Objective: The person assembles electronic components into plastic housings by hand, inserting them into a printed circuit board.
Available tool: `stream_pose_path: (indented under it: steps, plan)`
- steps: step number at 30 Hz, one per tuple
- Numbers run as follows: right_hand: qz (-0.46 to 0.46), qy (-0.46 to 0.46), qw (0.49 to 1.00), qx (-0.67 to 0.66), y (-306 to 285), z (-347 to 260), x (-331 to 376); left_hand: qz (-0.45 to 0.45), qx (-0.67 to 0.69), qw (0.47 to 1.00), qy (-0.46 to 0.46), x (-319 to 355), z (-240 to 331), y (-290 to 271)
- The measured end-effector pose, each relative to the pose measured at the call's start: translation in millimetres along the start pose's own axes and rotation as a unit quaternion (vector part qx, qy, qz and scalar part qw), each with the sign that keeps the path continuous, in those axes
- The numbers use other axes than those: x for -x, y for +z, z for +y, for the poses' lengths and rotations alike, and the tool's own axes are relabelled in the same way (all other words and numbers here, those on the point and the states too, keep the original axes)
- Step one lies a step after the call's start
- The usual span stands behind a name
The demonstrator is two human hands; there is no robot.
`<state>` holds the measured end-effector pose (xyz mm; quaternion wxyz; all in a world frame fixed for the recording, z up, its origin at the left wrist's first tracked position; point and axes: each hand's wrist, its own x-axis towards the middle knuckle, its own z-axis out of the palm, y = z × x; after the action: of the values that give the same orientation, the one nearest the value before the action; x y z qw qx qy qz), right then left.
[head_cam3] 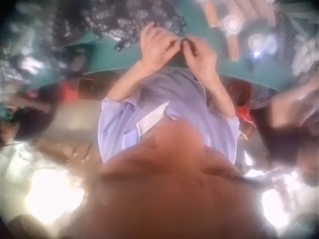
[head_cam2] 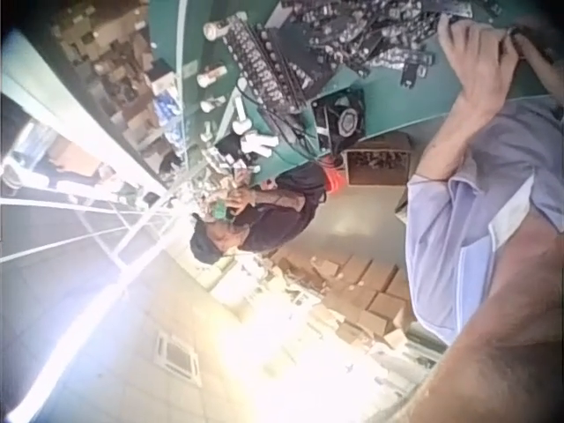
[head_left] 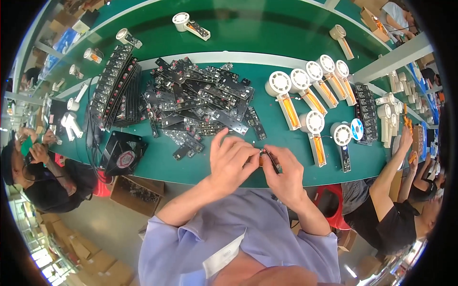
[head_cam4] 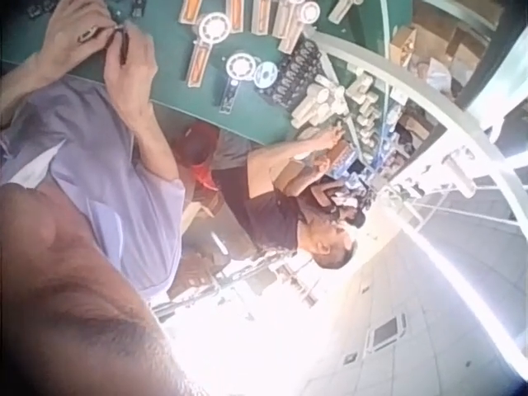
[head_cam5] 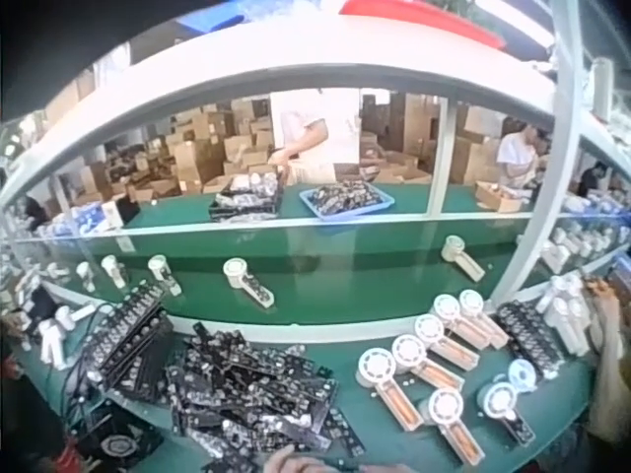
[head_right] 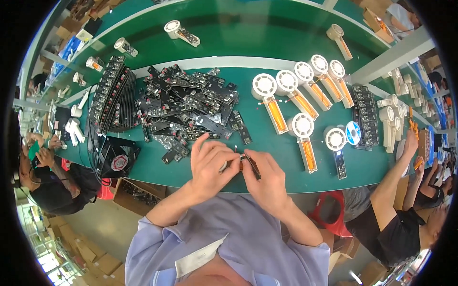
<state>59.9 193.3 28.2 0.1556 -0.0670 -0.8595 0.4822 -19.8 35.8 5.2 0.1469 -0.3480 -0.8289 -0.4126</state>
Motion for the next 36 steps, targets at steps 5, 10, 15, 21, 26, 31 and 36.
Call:
stream_pose_path:
  steps: [5, 10, 15, 21, 26, 31, 36]
  plan:
    - [-0.002, -0.069, 0.996, 0.055, 0.0, 4.4, 8.8, 0.006, -0.033, 0.999, 0.021, 7.5, 2.7, 1.6]
    - [-0.007, -0.089, 0.993, 0.073, 1.0, 2.8, 5.2, 0.015, -0.081, 0.994, 0.07, 9.9, 0.5, 4.8]
    - [-0.028, -0.073, 0.995, 0.066, -3.4, -1.7, -2.3, 0.006, -0.096, 0.992, 0.08, 4.2, -0.7, 3.1]
    - [-0.069, -0.06, 0.993, 0.071, -7.9, -2.7, -11.3, -0.018, -0.083, 0.993, 0.079, 6.1, 0.9, 3.2]
    - [-0.081, -0.125, 0.984, 0.098, -7.0, 12.3, -7.9, -0.02, -0.051, 0.996, 0.069, 11.6, 1.5, 3.6]
    - [-0.078, -0.123, 0.986, 0.085, -6.4, 16.2, -10.1, -0.012, -0.035, 0.998, 0.042, 7.8, 3.4, -2.7]
    - [-0.076, -0.123, 0.986, 0.086, -7.5, 14.6, -10.6, -0.062, -0.055, 0.995, 0.054, 7.1, -3.1, -4.1]
